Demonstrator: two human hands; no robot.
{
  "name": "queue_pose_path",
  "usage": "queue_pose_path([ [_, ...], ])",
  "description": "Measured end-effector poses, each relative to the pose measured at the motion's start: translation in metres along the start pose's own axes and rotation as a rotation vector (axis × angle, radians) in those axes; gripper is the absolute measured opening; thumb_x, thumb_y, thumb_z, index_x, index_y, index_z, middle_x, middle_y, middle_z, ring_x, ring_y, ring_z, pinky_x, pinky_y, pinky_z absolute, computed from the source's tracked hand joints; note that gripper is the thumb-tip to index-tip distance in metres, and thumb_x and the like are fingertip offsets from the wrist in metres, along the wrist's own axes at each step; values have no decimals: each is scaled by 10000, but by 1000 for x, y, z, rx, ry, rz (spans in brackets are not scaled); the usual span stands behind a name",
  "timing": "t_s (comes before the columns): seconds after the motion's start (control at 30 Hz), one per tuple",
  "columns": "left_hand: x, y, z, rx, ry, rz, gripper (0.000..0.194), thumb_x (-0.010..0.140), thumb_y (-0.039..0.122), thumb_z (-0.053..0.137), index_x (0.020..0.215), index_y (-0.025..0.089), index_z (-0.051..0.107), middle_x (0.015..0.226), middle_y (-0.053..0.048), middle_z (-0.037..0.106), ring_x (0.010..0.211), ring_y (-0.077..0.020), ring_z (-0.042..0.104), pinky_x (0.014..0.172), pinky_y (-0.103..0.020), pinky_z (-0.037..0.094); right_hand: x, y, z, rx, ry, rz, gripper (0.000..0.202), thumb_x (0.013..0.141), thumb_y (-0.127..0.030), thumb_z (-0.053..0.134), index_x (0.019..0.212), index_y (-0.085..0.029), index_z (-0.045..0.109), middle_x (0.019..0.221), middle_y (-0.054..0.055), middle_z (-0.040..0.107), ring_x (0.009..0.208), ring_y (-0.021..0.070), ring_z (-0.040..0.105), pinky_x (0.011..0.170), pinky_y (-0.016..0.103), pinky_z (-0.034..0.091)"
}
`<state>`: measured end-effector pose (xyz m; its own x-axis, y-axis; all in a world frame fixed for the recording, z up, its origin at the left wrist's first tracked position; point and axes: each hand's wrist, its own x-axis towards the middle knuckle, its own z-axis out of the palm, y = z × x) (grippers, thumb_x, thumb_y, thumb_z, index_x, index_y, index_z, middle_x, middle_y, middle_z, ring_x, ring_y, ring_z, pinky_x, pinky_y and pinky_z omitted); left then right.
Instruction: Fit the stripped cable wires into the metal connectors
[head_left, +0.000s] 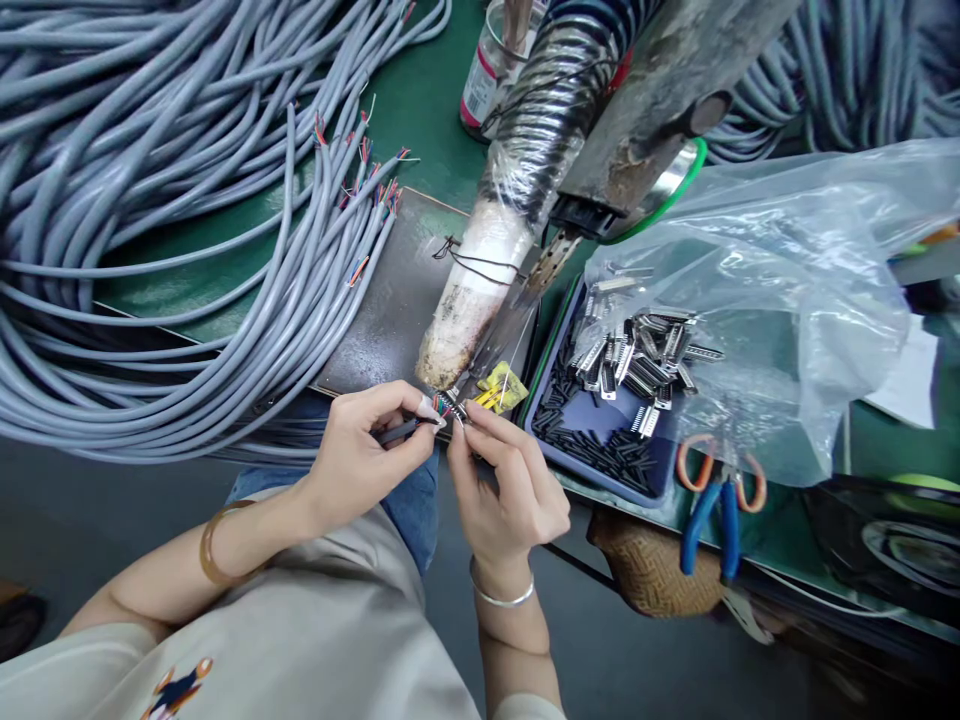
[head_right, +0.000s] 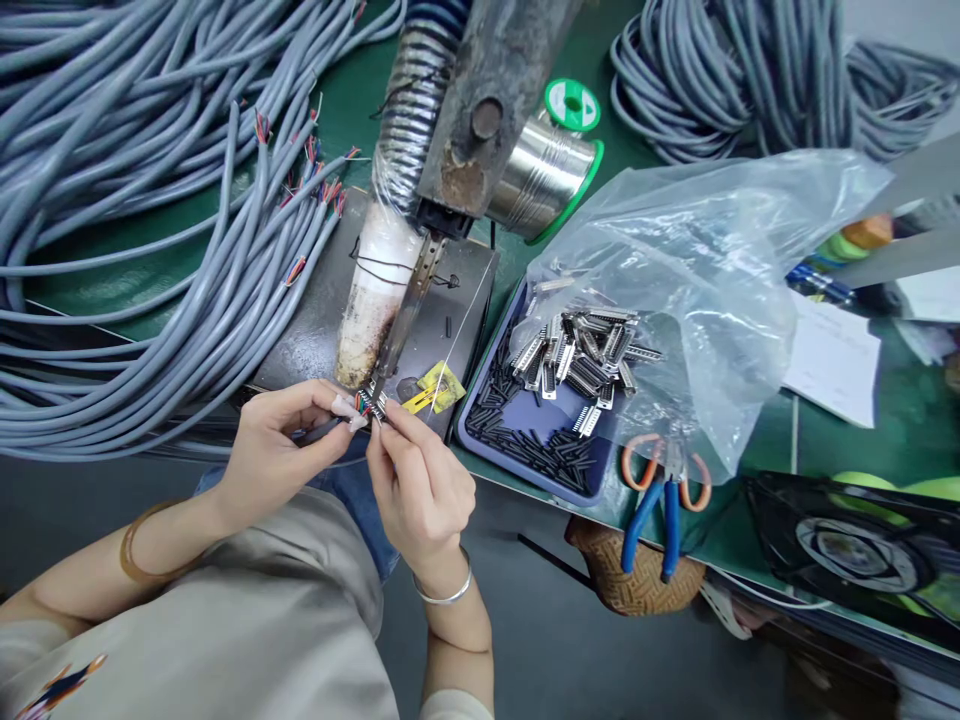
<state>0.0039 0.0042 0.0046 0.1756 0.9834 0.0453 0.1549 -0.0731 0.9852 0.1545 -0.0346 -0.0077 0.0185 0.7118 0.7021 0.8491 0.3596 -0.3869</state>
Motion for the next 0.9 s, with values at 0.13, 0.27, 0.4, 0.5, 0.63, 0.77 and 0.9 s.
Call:
queue_pose_path([
  [0.13,-1,0,0,9,-9,9,61,821,107,635,788,141,673,708,-11,672,557,-84,539,520,-201,409,-2,0,0,14,-12,7,178,866,-80,783,952,-203,687,1034,41,825,875,131,798,838,207,636],
  [0.27,-2,0,0,0,12,28,30,841,125,673,817,144,673,577,60,543,480,-52,398,471,-184,329,-4,0,0,45,-14,33,185,860,-73,786,938,-203,680,1031,47,822,859,127,795,823,206,636],
  [0.4,-5,-4,-1,-63,1,61,17,875,154,697,868,142,707,711,2,678,522,-58,469,506,-186,386,-7,2,0,176,-32,160,180,876,-68,760,940,-212,674,995,29,816,868,144,793,766,238,649],
  [0.5,-6,-8,-2,-111,-35,18,62,888,195,710,858,143,724,776,-41,727,582,-88,557,549,-202,446,-11,4,-3,303,79,219,145,921,-85,705,990,-211,692,888,8,796,729,150,773,632,265,640],
  [0.63,-6,-9,-4,-177,-24,-99,160,856,294,778,841,146,718,711,-29,690,568,-96,554,509,-196,425,-14,6,-10,366,401,171,185,981,-175,647,1161,-211,669,624,-84,635,382,78,527,429,241,521],
  [0.77,-5,-6,-4,-220,-35,-157,146,830,275,770,827,142,709,663,-10,637,538,-78,495,487,-192,378,-19,3,-10,287,270,261,240,966,-104,640,1175,-221,620,855,-14,782,617,141,756,563,271,642],
  [0.9,-3,-2,-6,-248,-47,-186,139,820,270,746,802,144,691,616,14,570,519,-69,438,475,-193,336,-23,1,-2,285,10,260,187,931,-71,682,1046,-215,651,1061,38,812,923,187,816,800,322,697],
])
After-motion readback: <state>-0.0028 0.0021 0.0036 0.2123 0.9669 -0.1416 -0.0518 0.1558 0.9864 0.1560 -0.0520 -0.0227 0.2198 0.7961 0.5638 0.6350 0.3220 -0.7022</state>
